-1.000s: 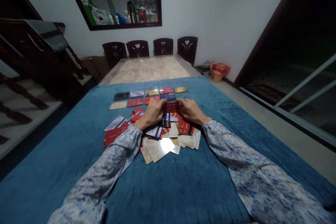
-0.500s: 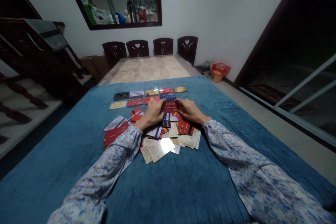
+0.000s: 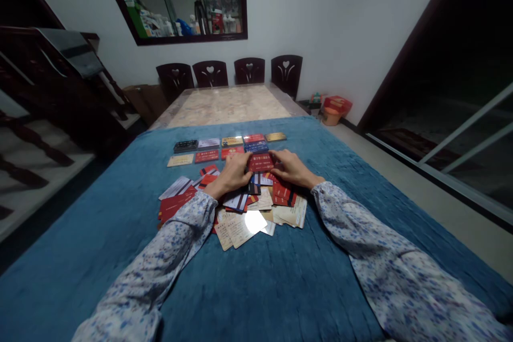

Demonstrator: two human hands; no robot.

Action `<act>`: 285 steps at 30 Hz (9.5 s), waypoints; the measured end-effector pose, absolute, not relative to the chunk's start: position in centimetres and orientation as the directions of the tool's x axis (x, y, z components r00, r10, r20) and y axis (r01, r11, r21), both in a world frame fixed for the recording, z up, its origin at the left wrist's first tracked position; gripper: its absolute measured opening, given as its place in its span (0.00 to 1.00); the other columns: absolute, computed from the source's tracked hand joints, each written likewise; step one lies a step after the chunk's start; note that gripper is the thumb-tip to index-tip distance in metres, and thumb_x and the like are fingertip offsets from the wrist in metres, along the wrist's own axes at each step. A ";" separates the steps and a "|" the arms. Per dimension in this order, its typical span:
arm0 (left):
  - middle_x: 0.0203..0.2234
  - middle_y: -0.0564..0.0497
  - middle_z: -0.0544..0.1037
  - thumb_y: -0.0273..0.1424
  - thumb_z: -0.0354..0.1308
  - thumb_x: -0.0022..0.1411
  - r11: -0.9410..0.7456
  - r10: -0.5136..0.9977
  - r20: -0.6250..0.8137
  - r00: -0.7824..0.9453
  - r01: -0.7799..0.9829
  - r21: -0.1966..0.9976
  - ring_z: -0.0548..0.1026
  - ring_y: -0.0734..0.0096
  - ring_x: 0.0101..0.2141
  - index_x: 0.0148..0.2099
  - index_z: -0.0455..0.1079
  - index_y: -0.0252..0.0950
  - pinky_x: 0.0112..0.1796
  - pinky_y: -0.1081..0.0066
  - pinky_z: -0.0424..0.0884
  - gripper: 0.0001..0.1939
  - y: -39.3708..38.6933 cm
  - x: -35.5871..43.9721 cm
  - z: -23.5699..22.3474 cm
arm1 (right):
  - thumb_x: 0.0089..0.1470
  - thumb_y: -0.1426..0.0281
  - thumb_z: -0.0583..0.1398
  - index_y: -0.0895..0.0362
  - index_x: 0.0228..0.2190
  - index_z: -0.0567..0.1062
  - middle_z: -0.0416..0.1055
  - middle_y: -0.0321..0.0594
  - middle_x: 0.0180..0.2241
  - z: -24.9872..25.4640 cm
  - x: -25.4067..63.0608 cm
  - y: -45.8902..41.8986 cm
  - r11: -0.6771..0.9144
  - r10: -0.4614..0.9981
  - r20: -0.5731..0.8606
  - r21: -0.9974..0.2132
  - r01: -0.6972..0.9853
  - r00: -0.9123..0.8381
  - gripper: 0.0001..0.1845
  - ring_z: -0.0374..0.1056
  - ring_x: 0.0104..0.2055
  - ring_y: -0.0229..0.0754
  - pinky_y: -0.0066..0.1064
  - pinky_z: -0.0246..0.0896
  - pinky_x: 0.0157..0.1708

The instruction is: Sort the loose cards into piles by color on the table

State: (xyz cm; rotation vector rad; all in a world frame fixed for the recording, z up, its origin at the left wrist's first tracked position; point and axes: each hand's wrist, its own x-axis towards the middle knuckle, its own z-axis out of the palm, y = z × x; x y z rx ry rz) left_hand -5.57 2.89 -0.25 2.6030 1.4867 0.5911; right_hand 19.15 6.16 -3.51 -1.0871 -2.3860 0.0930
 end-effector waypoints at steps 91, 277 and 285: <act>0.53 0.43 0.72 0.37 0.59 0.58 -0.266 0.963 0.094 0.253 0.948 0.173 0.66 0.47 0.56 0.57 0.72 0.40 0.54 0.51 0.63 0.24 5.1 -21.6 1.9 | 0.57 0.51 0.64 0.56 0.49 0.80 0.74 0.52 0.50 2.9 2.5 10.9 0.757 0.652 0.082 -0.012 0.653 -0.754 0.26 0.65 0.54 0.58 0.38 0.58 0.44; 0.47 0.40 0.79 0.34 0.53 0.72 -0.665 0.733 0.103 0.673 0.740 -0.100 0.66 0.50 0.54 0.43 0.77 0.35 0.52 0.47 0.59 0.13 1.2 -2.9 1.9 | 0.64 0.69 0.58 0.52 0.49 0.81 0.78 0.44 0.54 -3.1 21.3 7.0 0.717 0.692 0.280 -0.163 0.678 -0.665 0.15 0.62 0.55 0.54 0.43 0.58 0.51; 0.44 0.41 0.80 0.38 0.56 0.70 -0.651 0.753 0.114 0.648 0.759 -0.010 0.66 0.50 0.53 0.39 0.78 0.35 0.52 0.47 0.59 0.14 1.3 -2.8 2.0 | 0.65 0.67 0.58 0.53 0.49 0.82 0.79 0.47 0.50 -3.3 21.2 7.2 0.764 0.637 0.342 -0.162 0.624 -0.691 0.15 0.64 0.46 0.49 0.41 0.59 0.48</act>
